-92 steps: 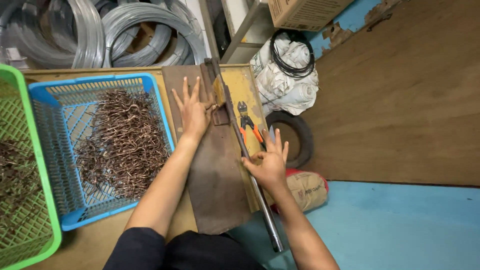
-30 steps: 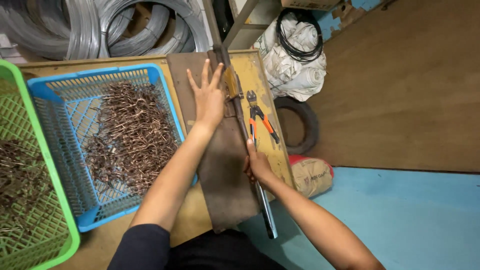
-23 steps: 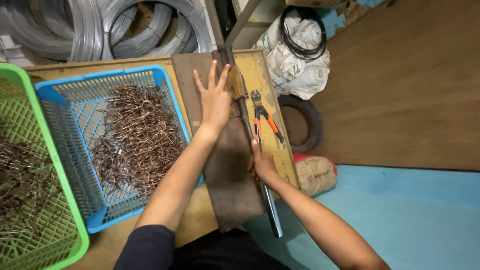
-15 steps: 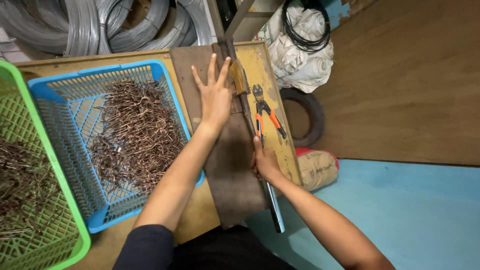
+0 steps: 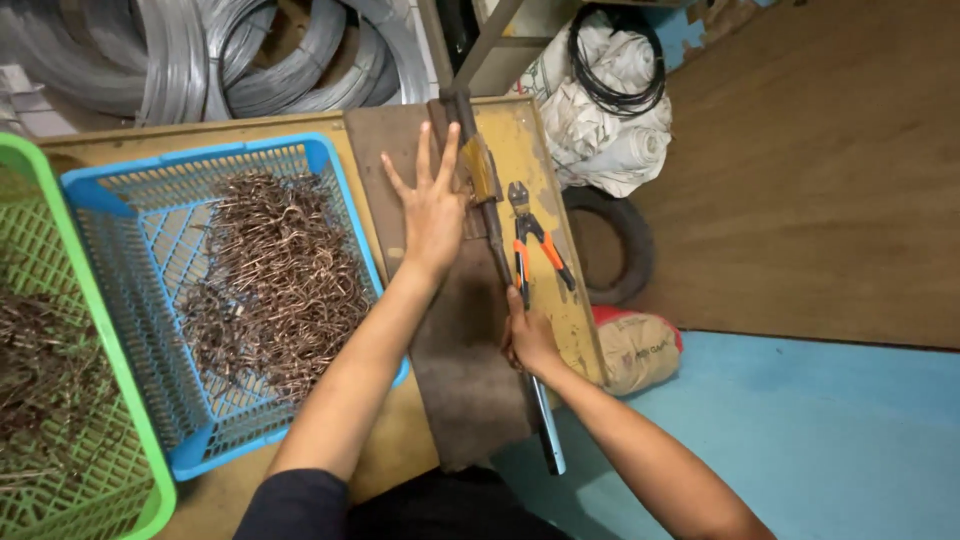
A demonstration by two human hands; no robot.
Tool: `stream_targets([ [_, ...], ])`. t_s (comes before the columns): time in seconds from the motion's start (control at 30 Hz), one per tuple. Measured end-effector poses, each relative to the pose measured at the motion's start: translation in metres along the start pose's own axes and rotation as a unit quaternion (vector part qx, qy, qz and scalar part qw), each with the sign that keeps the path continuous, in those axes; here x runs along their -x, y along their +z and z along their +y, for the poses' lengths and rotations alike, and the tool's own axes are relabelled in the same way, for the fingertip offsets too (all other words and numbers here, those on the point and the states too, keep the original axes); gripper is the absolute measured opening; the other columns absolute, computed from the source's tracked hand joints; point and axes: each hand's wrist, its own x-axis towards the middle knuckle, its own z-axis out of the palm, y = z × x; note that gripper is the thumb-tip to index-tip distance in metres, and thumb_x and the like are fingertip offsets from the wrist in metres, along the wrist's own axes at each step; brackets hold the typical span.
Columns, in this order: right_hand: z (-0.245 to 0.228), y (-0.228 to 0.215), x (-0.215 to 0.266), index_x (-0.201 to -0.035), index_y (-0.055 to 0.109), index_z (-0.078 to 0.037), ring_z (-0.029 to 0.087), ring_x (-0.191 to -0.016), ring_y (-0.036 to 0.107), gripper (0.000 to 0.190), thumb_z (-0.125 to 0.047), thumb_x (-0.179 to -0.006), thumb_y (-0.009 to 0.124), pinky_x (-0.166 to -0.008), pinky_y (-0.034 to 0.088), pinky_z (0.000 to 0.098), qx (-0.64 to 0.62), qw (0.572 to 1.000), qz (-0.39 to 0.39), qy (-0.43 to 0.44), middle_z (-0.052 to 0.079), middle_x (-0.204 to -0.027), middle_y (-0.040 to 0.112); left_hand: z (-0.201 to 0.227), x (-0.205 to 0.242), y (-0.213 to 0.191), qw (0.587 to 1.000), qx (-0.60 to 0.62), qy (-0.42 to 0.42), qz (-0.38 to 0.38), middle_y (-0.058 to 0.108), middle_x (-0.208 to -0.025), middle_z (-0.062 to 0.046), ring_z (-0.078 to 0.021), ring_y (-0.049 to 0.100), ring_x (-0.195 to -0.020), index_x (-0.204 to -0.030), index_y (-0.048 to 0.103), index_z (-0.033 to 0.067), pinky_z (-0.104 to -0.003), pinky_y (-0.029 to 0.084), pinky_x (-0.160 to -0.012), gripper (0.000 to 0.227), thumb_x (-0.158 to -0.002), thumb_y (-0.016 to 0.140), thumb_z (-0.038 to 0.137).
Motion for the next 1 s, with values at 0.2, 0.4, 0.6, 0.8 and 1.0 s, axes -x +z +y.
stream_targets([
  [0.2, -0.001, -0.002, 0.002, -0.051, 0.069, -0.001, 0.031, -0.040, 0.063, 0.092, -0.066, -0.104, 0.031, -0.046, 0.051, 0.0396, 0.002, 1.000, -0.002, -0.008, 0.017, -0.041, 0.057, 0.001, -0.002, -0.003, 1.000, 0.018, -0.021, -0.011, 0.021, -0.172, 0.000, -0.0316, -0.003, -0.158, -0.094, 0.079, 0.0099, -0.078, -0.012, -0.113, 0.011, -0.095, 0.069, 0.014],
  [0.4, 0.017, 0.000, -0.018, -0.053, 0.073, -0.005, 0.039, -0.064, 0.071, 0.097, -0.077, -0.099, 0.027, -0.068, 0.053, 0.0463, 0.053, 0.999, -0.002, -0.013, 0.019, -0.050, 0.064, 0.003, -0.006, 0.001, 0.998, 0.029, -0.044, -0.023, 0.021, -0.171, 0.001, -0.0298, -0.004, -0.158, -0.097, 0.079, 0.0105, -0.075, -0.014, -0.115, 0.011, -0.095, 0.069, 0.016],
  [0.6, -0.001, -0.002, -0.004, -0.053, 0.073, -0.007, 0.034, -0.057, 0.071, 0.095, -0.077, -0.099, 0.027, -0.066, 0.055, 0.0415, 0.053, 0.998, 0.010, -0.015, 0.016, -0.047, 0.062, 0.007, -0.007, -0.002, 0.997, 0.028, -0.068, -0.026, 0.022, -0.171, 0.000, -0.0287, -0.004, -0.158, -0.098, 0.078, 0.0092, -0.073, -0.014, -0.117, 0.010, -0.096, 0.069, 0.015],
  [0.8, 0.013, 0.001, -0.012, -0.054, 0.072, -0.006, 0.033, -0.052, 0.069, 0.094, -0.075, -0.099, 0.028, -0.061, 0.056, 0.0400, 0.040, 0.999, 0.005, -0.004, 0.017, -0.046, 0.061, 0.012, -0.004, -0.008, 0.996, 0.029, -0.078, -0.036, 0.024, -0.170, -0.002, -0.0299, -0.001, -0.158, -0.097, 0.079, 0.0111, -0.073, -0.014, -0.118, 0.010, -0.095, 0.070, 0.016],
  [1.0, 0.011, -0.001, -0.009, -0.056, 0.074, -0.006, 0.034, -0.057, 0.071, 0.096, -0.078, -0.097, 0.026, -0.065, 0.056, 0.0416, 0.051, 0.999, -0.006, -0.001, 0.018, -0.048, 0.063, 0.014, -0.004, -0.008, 0.994, 0.033, -0.095, -0.040, 0.027, -0.169, -0.002, -0.0288, 0.001, -0.158, -0.094, 0.078, 0.0115, -0.072, -0.014, -0.118, 0.011, -0.096, 0.069, 0.017],
])
